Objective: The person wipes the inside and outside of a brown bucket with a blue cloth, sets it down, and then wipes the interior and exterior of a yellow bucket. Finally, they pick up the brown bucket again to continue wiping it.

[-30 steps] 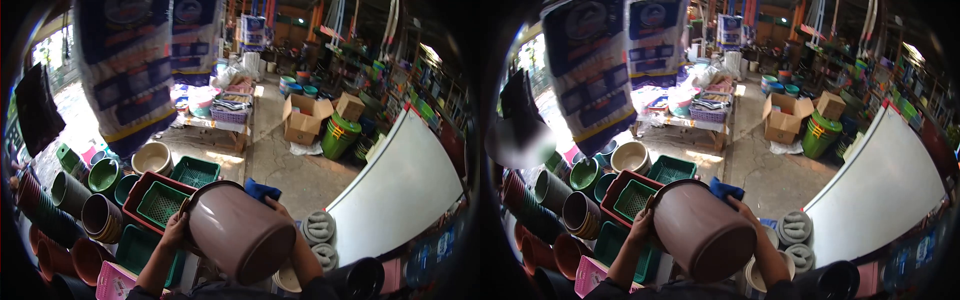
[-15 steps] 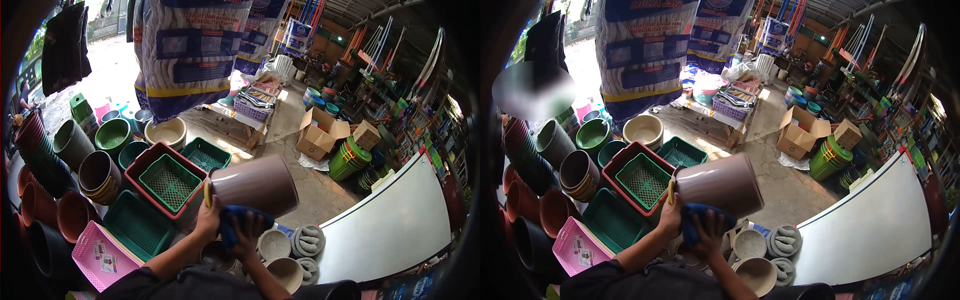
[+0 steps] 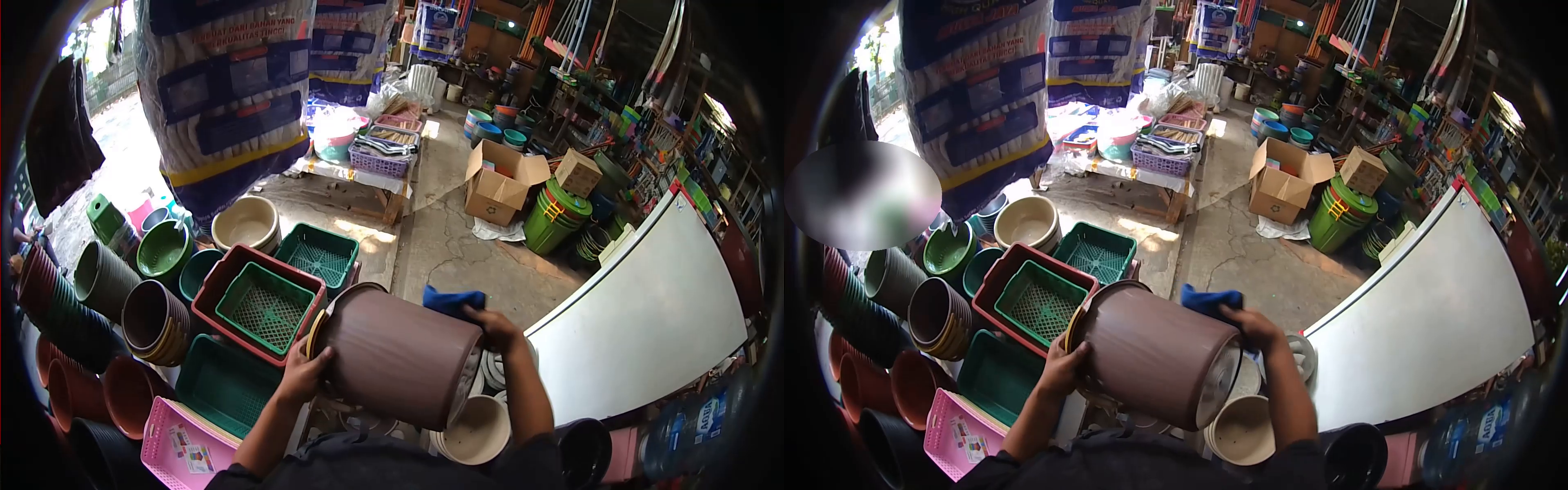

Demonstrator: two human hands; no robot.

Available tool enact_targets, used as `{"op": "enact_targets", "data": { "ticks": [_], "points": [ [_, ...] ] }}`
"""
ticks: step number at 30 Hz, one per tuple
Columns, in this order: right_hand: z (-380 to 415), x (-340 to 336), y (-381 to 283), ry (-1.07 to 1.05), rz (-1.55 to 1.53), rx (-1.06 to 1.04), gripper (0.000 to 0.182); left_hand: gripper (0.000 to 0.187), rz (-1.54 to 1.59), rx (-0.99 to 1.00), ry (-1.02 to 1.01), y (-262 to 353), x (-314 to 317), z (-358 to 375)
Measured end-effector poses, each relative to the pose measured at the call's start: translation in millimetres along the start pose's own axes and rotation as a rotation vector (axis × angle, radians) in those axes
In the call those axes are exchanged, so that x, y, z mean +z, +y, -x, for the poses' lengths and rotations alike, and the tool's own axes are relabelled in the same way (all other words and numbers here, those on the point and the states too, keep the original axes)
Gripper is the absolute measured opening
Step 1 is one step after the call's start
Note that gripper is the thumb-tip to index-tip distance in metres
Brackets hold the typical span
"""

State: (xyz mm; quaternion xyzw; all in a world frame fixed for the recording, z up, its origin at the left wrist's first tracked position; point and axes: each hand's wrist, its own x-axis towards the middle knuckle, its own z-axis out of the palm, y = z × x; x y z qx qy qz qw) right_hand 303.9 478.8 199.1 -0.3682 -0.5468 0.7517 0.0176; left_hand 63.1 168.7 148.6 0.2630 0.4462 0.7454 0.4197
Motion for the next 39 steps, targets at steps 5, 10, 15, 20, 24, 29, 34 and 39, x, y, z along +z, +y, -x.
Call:
{"op": "enact_targets", "data": {
  "ticks": [5,10,15,20,24,29,34,39],
  "points": [
    [19.7,35.0,81.2,-0.113,-0.941,-0.511,0.061,0.048,0.167,-0.027,0.206,-15.0,17.3,6.8],
    [-9.2,111.6,162.5,0.757,0.023,-0.969,0.060,0.048,0.300,-0.039,0.335,-36.4,51.2,-0.3],
    [38.1,168.5,68.7,1.028,1.243,-0.969,0.063,0.044,0.185,0.108,0.340,-38.1,85.0,-9.1],
    [17.5,117.3,8.6,0.514,1.265,-0.758,0.052,0.038,-0.416,0.151,0.115,-29.0,54.4,-4.1],
    [-16.6,32.1,21.3,0.224,0.181,-0.464,0.056,0.044,-0.315,0.095,0.110,-28.1,30.6,4.7],
    [-4.5,69.0,86.1,0.411,0.226,-0.408,0.070,0.057,0.039,0.169,0.307,-34.4,19.1,2.9],
    [7.7,58.7,136.7,0.211,0.621,-1.131,0.041,0.054,0.061,0.174,0.408,-30.1,-4.2,12.5],
    [18.4,37.3,149.2,0.399,0.425,-1.091,0.066,0.055,-0.007,0.276,0.502,-11.3,-6.7,28.9]
  ]
}}
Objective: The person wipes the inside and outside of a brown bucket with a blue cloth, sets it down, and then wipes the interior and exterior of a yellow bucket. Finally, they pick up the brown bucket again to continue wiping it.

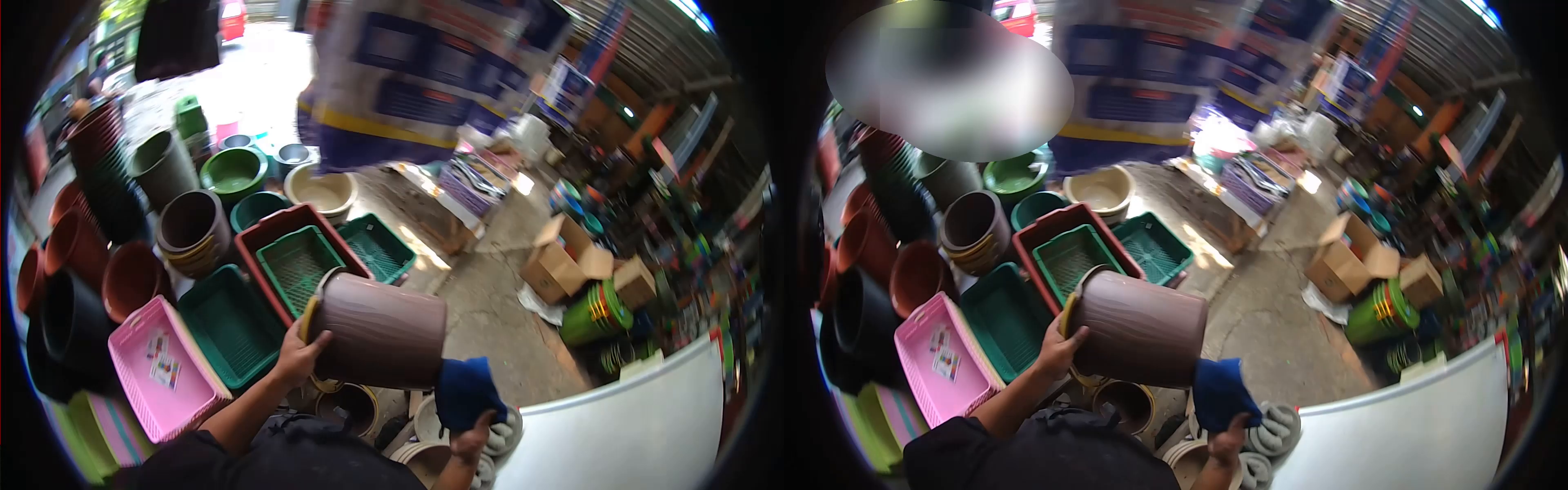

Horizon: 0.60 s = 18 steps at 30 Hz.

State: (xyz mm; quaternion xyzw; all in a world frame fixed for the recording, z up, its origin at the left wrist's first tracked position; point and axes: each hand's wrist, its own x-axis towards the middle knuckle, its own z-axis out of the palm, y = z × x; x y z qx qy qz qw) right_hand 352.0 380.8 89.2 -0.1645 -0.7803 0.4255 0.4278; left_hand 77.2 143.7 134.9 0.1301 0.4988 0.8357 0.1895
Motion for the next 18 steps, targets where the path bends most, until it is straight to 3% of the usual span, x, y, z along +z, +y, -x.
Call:
{"op": "enact_targets", "data": {
  "ticks": [2,3,7,9,10,12,15,18],
  "points": [
    [-17.9,10.0,-24.8,0.115,-0.472,0.445,0.077,0.060,-0.116,0.098,-0.056,18.3,-7.3,6.4],
    [-36.9,29.5,-60.5,0.271,-0.827,0.689,0.077,0.061,-0.181,0.163,-0.074,31.5,-8.6,11.4],
    [-43.0,55.5,-43.8,-0.041,-0.968,0.699,0.077,0.056,-0.192,0.235,-0.029,81.1,-28.0,23.3],
    [-43.5,77.5,-37.9,-0.173,-0.930,0.752,0.076,0.047,-0.623,0.323,0.038,112.4,-39.8,25.6],
    [-44.8,91.2,-40.5,-0.206,-0.935,0.761,0.076,0.042,-0.751,0.469,0.089,118.4,-47.8,22.1],
    [-50.4,120.6,-47.8,-0.169,-0.803,0.826,0.074,0.042,-0.863,0.488,0.133,142.7,-59.8,20.5],
    [-56.5,152.3,-52.9,-0.238,-0.862,0.855,0.072,0.040,-1.040,0.574,0.170,163.8,-96.5,1.3],
    [-58.4,177.9,-67.7,-0.311,-0.807,0.841,0.071,0.036,-1.457,0.683,0.248,178.5,-139.5,-22.3]
  ]
}}
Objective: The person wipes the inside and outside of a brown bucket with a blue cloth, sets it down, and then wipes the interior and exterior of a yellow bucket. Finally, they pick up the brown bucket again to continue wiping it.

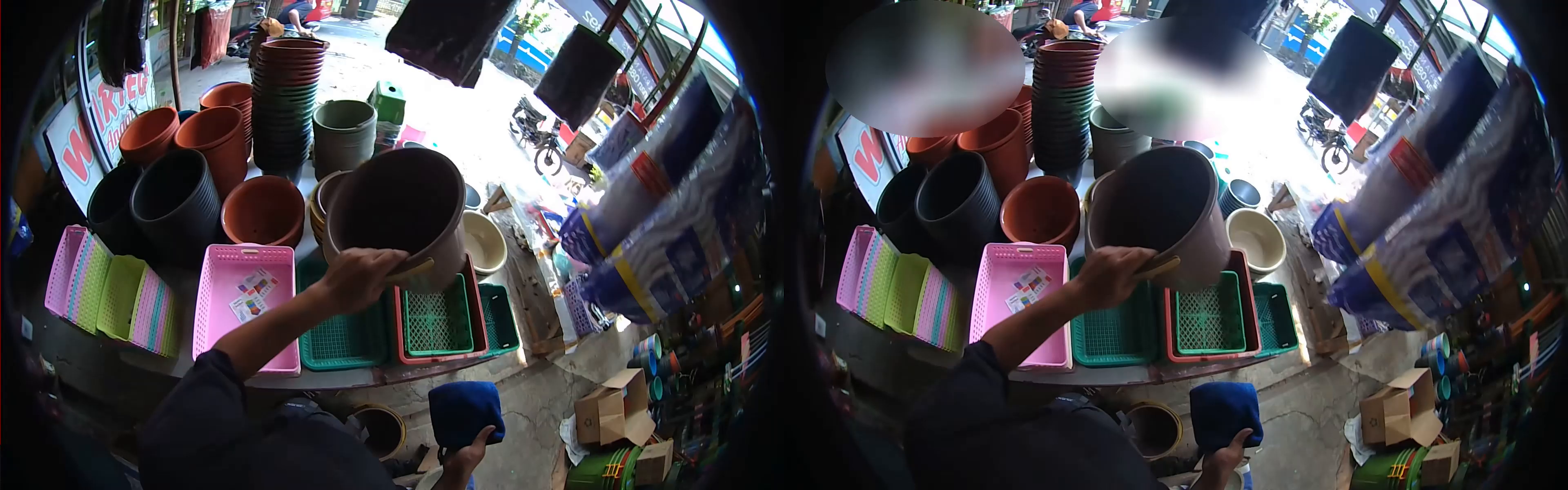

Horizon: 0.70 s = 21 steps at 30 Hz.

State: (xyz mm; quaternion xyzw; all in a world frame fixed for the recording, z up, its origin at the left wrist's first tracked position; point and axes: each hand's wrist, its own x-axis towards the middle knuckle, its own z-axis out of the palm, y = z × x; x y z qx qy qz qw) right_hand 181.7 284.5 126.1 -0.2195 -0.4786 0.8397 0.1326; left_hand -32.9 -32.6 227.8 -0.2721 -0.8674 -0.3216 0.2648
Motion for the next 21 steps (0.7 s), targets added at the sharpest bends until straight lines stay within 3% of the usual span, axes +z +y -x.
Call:
{"op": "enact_targets", "data": {
  "ticks": [7,13,17,18,19,21],
  "points": [
    [-9.4,38.5,25.7,0.030,0.004,-0.009,0.069,0.028,-0.270,0.025,0.080,-120.2,12.9,-35.2],
    [-2.4,43.0,40.1,0.194,0.042,0.006,0.066,0.029,-0.418,0.033,-0.035,-219.5,49.8,-47.6],
    [-9.4,-50.0,90.7,0.225,0.555,-0.069,0.050,0.029,-0.493,0.027,-0.196,-253.8,67.9,-43.2],
    [-7.5,-47.3,91.2,0.231,0.685,-0.082,0.050,0.029,-0.485,0.028,-0.203,-261.9,73.0,-40.5],
    [-8.4,-43.7,93.6,0.240,0.689,-0.076,0.050,0.030,-0.436,-0.020,-0.247,-269.3,78.3,-37.5],
    [-12.7,-21.0,95.9,0.489,0.151,0.108,0.047,0.031,-0.376,-0.065,-0.300,-283.8,87.6,-31.5]
  ]
}}
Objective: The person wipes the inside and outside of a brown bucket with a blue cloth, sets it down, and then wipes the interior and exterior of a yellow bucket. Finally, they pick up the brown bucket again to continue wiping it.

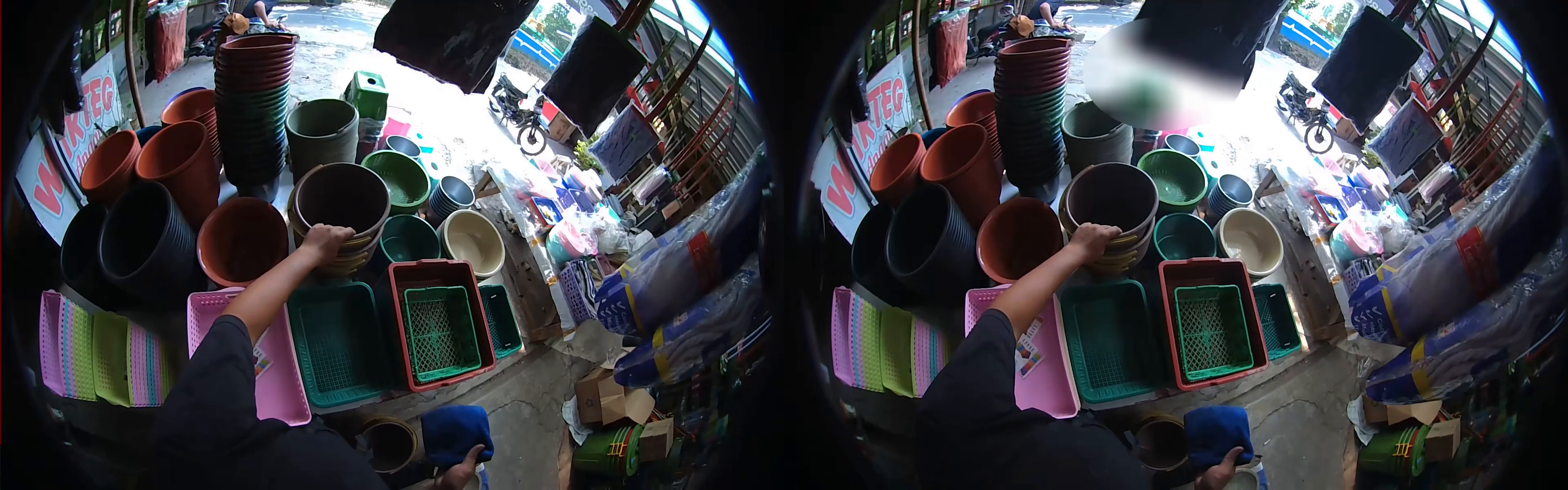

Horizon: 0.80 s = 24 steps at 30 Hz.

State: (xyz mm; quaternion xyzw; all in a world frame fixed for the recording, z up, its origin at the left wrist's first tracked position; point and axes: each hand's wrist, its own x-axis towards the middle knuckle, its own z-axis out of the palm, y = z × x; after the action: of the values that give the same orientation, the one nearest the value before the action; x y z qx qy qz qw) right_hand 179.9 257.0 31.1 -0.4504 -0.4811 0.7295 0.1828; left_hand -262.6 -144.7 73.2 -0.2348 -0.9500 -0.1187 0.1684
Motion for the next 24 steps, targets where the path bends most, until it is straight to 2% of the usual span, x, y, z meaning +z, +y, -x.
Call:
{"op": "enact_targets", "data": {
  "ticks": [1,3,4,6,7,10,18,21,22,24],
  "points": [
    [9.2,19.1,-7.7,0.014,0.002,0.001,0.047,0.029,0.079,-0.074,-0.068,-6.3,5.8,-0.7],
    [24.7,47.8,-22.1,0.198,-0.187,0.030,0.044,0.030,0.160,-0.166,-0.227,-21.6,24.5,-4.2],
    [14.8,25.8,-7.1,0.211,-0.185,0.028,0.044,0.030,0.168,-0.160,-0.234,-20.4,27.0,-6.0],
    [0.0,-17.5,19.5,-0.123,0.528,-0.514,0.046,0.039,0.119,-0.185,-0.398,-19.1,28.0,-5.5],
    [-0.3,-26.2,24.4,-0.119,0.531,-0.490,0.047,0.053,0.145,-0.219,-0.417,-24.0,39.4,-5.8],
    [12.8,-2.9,6.5,-0.058,0.216,-0.202,0.050,0.052,0.131,-0.211,-0.422,-28.4,50.3,-3.4],
    [44.7,24.0,-24.1,-0.051,0.080,-0.196,0.058,0.064,0.085,-0.175,-0.537,-21.5,54.1,-5.6],
    [51.1,18.0,-35.3,-0.039,0.006,-0.235,0.061,0.080,0.042,-0.227,-0.284,13.1,58.1,4.8],
    [50.5,11.4,-37.6,-0.036,-0.026,-0.238,0.062,0.074,-0.022,-0.228,-0.210,38.4,48.7,9.8],
    [39.5,-28.3,-31.4,-0.017,-0.099,-0.182,0.060,0.064,0.076,-0.094,0.085,78.1,54.1,25.8]
  ]
}}
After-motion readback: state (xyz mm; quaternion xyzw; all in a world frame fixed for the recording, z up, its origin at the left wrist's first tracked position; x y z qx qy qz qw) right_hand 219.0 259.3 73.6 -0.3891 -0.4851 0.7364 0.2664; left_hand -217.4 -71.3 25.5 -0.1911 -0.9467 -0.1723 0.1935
